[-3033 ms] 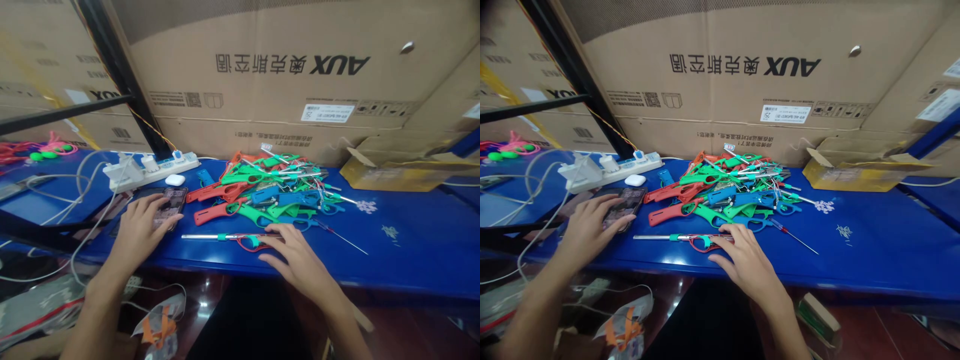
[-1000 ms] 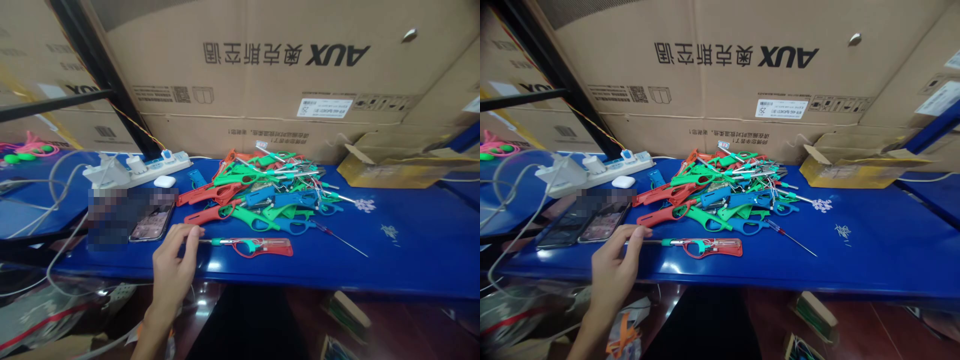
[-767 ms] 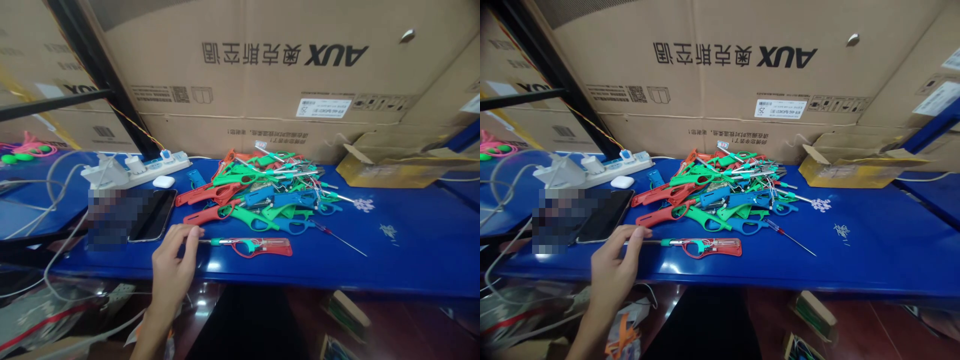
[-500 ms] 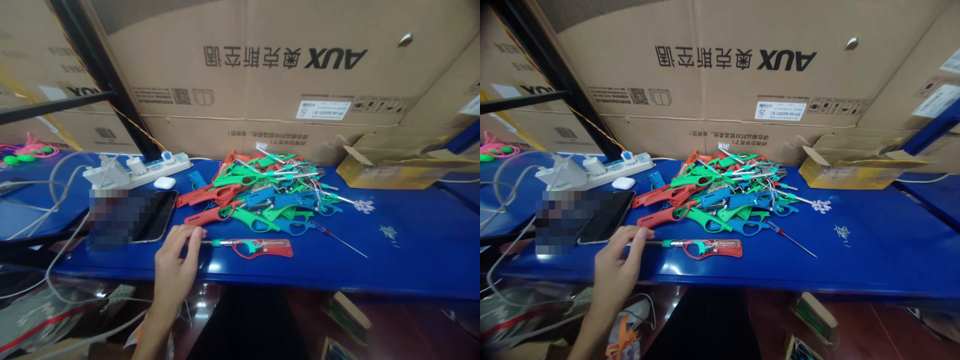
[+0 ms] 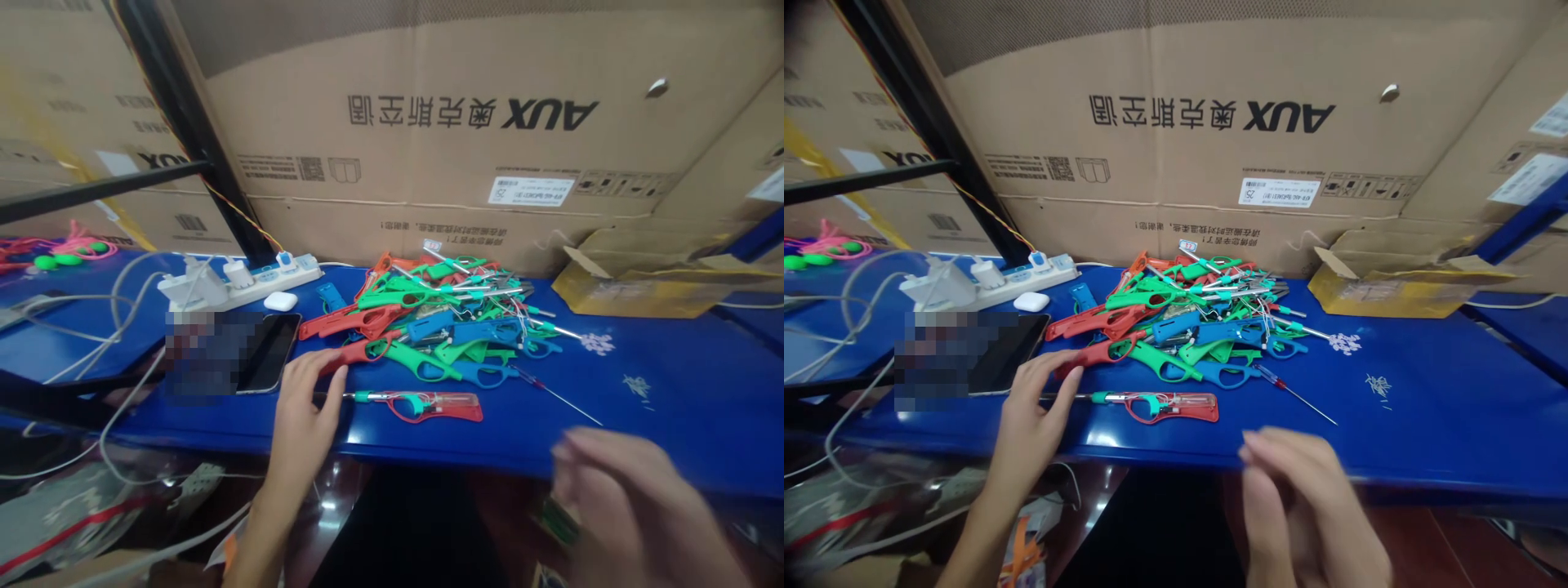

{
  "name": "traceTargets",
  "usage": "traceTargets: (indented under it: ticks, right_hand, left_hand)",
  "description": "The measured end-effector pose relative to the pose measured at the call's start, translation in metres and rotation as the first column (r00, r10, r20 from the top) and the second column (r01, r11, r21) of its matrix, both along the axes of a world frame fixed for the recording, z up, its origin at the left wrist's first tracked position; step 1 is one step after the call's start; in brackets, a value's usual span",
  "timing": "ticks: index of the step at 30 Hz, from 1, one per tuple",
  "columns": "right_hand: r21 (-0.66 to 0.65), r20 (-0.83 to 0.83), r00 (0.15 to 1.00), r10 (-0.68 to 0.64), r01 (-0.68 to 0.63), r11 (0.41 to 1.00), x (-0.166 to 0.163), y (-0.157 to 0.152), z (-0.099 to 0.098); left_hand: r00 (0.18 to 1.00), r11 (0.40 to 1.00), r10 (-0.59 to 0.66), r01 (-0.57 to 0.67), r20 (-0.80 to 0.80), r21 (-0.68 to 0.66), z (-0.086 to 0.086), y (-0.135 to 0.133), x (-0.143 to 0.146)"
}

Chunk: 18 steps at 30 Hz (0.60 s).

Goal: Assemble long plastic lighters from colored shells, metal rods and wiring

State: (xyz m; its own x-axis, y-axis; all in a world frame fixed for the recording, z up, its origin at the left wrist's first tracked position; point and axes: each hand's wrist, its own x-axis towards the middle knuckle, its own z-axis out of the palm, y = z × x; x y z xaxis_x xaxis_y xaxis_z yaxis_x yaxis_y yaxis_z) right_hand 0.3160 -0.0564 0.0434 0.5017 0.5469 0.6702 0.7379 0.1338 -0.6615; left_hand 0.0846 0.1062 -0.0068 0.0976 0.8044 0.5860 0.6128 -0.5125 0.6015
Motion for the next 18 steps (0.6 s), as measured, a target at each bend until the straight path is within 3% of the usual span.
traceTargets:
  ticks: [4, 9, 13, 16, 18]
  right_hand:
    - [-0.1, -0.059, 0.998, 0.018, -0.024, 0.995, 0.017, 0.035, -0.028]
    - [-0.171, -0.177, 0.984, -0.024, -0.006, 0.985, 0.033, 0.051, -0.061]
    - [-0.198, -0.187, 0.982, -0.039, 0.002, 0.98, 0.032, 0.053, -0.066]
    - [-0.215, -0.16, 0.987, -0.036, 0.001, 0.977, 0.031, 0.053, -0.065]
    - [-0.216, -0.14, 0.99, -0.034, 0.003, 0.976, 0.031, 0.053, -0.064]
  left_hand:
    - [0.996, 1.0, 0.01, -0.009, -0.091, 0.017, -0.004, 0.003, 0.003]
    - [0.996, 1.0, -0.002, 0.004, -0.094, 0.027, -0.004, 0.003, 0.004]
    - [0.994, 0.998, -0.057, 0.061, -0.09, 0.032, 0.008, 0.015, 0.004]
    - [0.962, 0.98, -0.191, 0.197, -0.194, 0.009, 0.022, 0.036, 0.009]
    - [0.94, 0.979, -0.193, 0.203, -0.28, 0.005, 0.03, 0.05, 0.014]
